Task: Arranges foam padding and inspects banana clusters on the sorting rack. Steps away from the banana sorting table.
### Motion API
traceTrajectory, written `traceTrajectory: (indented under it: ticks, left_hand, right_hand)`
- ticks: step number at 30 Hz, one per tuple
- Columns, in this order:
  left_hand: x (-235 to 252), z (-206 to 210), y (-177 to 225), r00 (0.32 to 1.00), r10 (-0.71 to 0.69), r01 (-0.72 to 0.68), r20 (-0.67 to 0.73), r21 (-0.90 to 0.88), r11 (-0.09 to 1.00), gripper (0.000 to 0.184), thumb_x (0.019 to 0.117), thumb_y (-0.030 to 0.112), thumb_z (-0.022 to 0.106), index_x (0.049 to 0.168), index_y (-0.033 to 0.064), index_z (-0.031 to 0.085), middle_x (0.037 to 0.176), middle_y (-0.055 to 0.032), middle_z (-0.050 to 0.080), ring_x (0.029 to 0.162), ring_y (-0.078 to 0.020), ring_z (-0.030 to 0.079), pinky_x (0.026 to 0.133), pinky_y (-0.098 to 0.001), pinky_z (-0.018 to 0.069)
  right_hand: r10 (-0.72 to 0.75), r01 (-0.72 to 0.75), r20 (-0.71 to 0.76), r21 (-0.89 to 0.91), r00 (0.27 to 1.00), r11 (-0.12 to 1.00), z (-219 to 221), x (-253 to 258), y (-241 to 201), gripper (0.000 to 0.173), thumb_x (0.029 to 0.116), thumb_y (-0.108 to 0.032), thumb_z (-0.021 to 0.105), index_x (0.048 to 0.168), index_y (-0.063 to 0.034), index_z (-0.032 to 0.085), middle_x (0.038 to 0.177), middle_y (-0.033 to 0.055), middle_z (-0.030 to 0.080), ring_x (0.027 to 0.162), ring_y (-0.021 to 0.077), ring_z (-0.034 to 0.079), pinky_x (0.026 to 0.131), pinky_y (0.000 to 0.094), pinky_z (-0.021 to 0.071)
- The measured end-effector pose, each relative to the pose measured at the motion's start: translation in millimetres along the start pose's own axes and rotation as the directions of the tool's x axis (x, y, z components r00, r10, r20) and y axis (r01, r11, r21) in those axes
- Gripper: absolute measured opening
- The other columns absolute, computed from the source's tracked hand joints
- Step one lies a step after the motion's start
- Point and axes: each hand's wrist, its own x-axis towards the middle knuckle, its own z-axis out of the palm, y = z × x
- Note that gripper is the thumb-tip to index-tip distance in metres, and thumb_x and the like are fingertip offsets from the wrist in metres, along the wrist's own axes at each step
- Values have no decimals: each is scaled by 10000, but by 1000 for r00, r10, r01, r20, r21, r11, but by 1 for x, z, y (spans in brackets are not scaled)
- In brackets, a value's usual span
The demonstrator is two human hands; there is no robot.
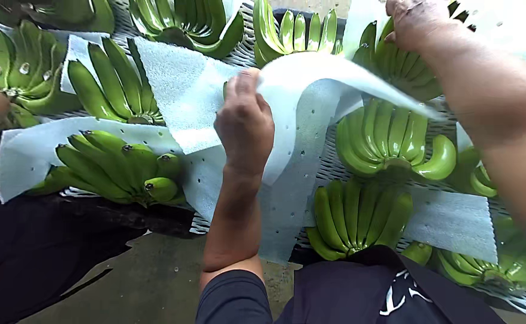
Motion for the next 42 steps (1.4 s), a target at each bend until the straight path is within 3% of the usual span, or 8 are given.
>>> traceTrajectory:
  ticks: [3, 6, 11, 19, 26, 34, 39, 42]
  left_hand:
    - [3, 0, 4, 896, 236, -196, 376, -140, 970, 351, 974, 217, 673, 1282, 49, 687, 1240, -212, 663, 1147, -415, 633, 933, -608, 507]
    - [8, 1, 11, 563, 579, -382, 589, -436, 815, 498, 951, 539, 626, 1203, 129, 752, 1262, -98, 682, 1213, -296, 610, 1017, -547, 472]
    - [34, 30, 75, 13, 714, -281, 701, -682, 675, 379, 1079, 322, 510, 1120, 5, 714, 915, -145, 704, 849, -248, 669, 787, -459, 528]
    - [143, 167, 171, 682, 493, -281, 540, -429, 858, 476, 961, 93, 655, 1409, -13, 535, 1370, -238, 558, 1282, -356, 568, 1082, -468, 468]
    - [167, 203, 177, 755, 308, -53, 579, -414, 909, 460, 906, 75, 668, 1340, -28, 556, 1305, -228, 635, 1254, -358, 606, 1054, -544, 481]
    - [168, 203, 171, 769, 358, -67, 529, -491, 868, 432, 891, 203, 760, 1242, -6, 619, 1196, -189, 673, 1158, -308, 649, 1021, -495, 507]
    - [142, 196, 161, 750, 491, -184, 444, -573, 799, 435, 971, 151, 666, 1368, -1, 579, 1270, -199, 666, 1197, -302, 647, 1063, -449, 494]
    - [131, 198, 144, 776, 461, -167, 430, -565, 808, 426, 1012, 145, 604, 1391, -43, 552, 1353, -229, 616, 1279, -318, 596, 1118, -428, 449]
  right_hand:
    - [-74, 112, -181, 210, 981, 971, 13, -14, 27, 417, 893, -14, 722, 1304, -31, 657, 1343, 295, 593, 1332, 484, 498, 1190, 634, 268]
    - [-4, 118, -312, 348, 950, 930, 23, -47, 57, 315, 920, -58, 692, 1233, -27, 696, 1337, 266, 598, 1307, 433, 534, 1135, 573, 389]
    - [114, 84, -406, 439, 907, 895, 40, -80, 74, 319, 938, -77, 688, 1249, -5, 697, 1342, 255, 611, 1295, 380, 565, 1128, 477, 411]
    - [171, 131, -495, 518, 852, 845, 50, -67, 54, 338, 935, -89, 688, 1266, -18, 684, 1345, 231, 617, 1311, 329, 562, 1129, 429, 420]
    - [623, 166, -119, 986, 773, -17, 105, -38, 7, 506, 1079, -182, 495, 1495, 45, 319, 1279, 175, 593, 1092, 158, 639, 966, 321, 542]
    - [576, -185, -168, 845, 800, 502, 110, -27, -17, 683, 919, -149, 726, 1469, 91, 400, 1459, 268, 515, 1401, 319, 485, 1192, 407, 359]
    - [762, -206, -156, 911, 629, 356, 110, -24, -31, 477, 965, -177, 658, 1346, 82, 533, 1304, 228, 623, 1262, 271, 590, 1093, 387, 452]
    - [851, -56, 150, 988, 504, -141, 101, -22, -22, 470, 859, -71, 741, 1287, 40, 582, 1217, 193, 646, 1154, 259, 619, 971, 414, 516]
